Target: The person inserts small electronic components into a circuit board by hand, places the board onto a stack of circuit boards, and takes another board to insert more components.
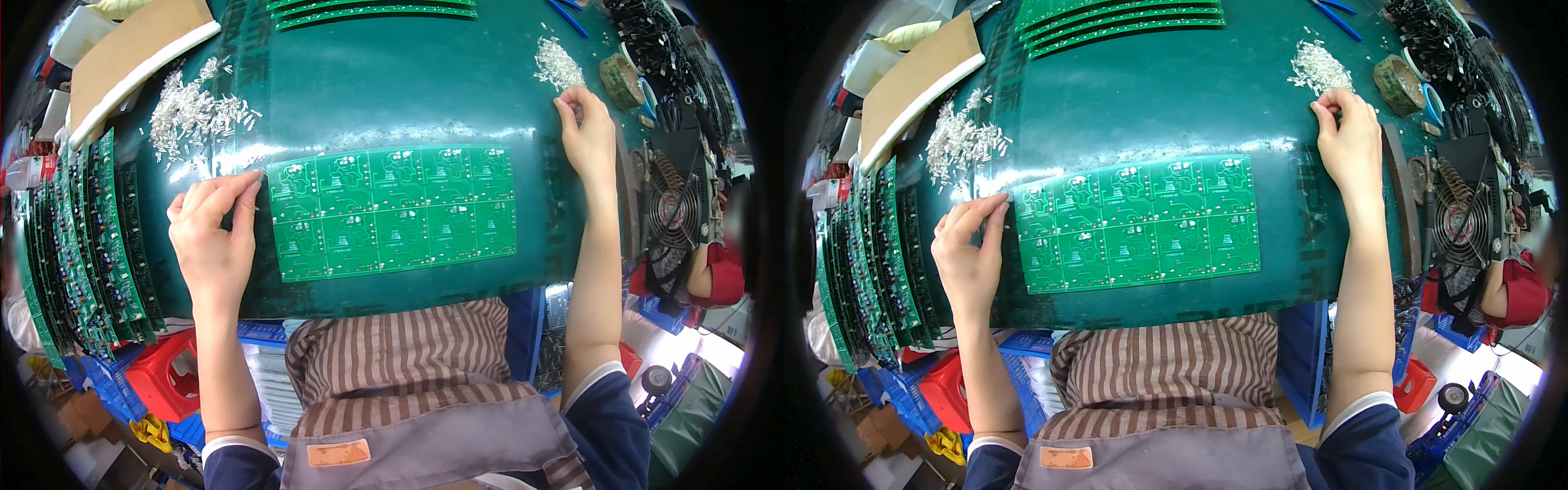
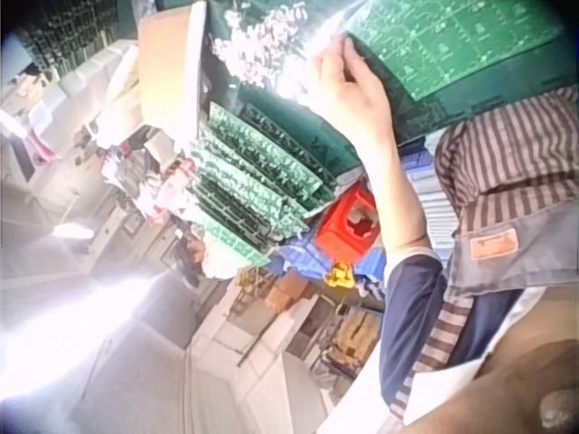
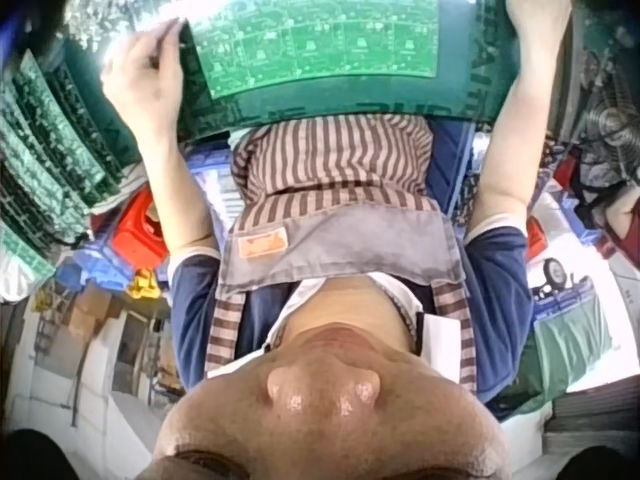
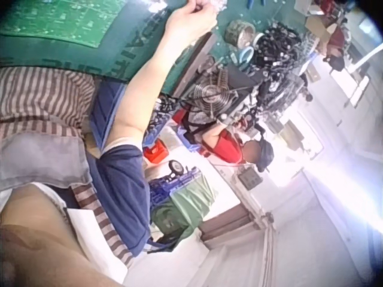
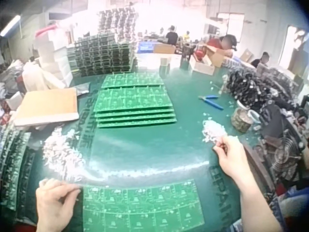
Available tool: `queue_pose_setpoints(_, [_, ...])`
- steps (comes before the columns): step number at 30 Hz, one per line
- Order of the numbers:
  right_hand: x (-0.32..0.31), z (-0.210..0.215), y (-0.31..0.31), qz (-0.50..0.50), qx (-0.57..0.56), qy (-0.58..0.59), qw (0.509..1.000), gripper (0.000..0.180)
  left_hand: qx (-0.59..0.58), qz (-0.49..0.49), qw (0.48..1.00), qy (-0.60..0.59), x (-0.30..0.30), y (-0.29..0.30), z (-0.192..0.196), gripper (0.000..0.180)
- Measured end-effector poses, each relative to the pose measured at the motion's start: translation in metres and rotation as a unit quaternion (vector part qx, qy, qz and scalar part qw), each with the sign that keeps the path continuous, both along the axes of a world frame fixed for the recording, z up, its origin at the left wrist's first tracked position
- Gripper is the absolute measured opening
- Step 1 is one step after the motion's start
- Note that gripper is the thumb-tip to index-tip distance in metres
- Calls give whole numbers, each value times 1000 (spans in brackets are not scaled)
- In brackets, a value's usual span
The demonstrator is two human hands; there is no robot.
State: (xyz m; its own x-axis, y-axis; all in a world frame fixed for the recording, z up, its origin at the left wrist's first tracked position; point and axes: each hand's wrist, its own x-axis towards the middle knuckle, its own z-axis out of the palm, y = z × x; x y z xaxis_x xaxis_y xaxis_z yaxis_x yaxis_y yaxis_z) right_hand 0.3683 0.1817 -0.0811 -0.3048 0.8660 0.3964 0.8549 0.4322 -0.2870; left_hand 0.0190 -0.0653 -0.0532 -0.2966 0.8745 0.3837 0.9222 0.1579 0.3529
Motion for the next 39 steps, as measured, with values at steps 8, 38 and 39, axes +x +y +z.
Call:
queue_pose_setpoints(8, [-27,21,-65,91,-194,196,957,7,-51,-33,975,-215,31,-13,14,6])
queue_pose_setpoints(38, [-34,-1,-117,105,-202,379,897,8,-77,-67,995,-21,31,-12,18,12])
queue_pose_setpoints(39, [-34,-1,-117,105,-202,379,897,8,-88,-70,993,-24,31,-11,20,11])
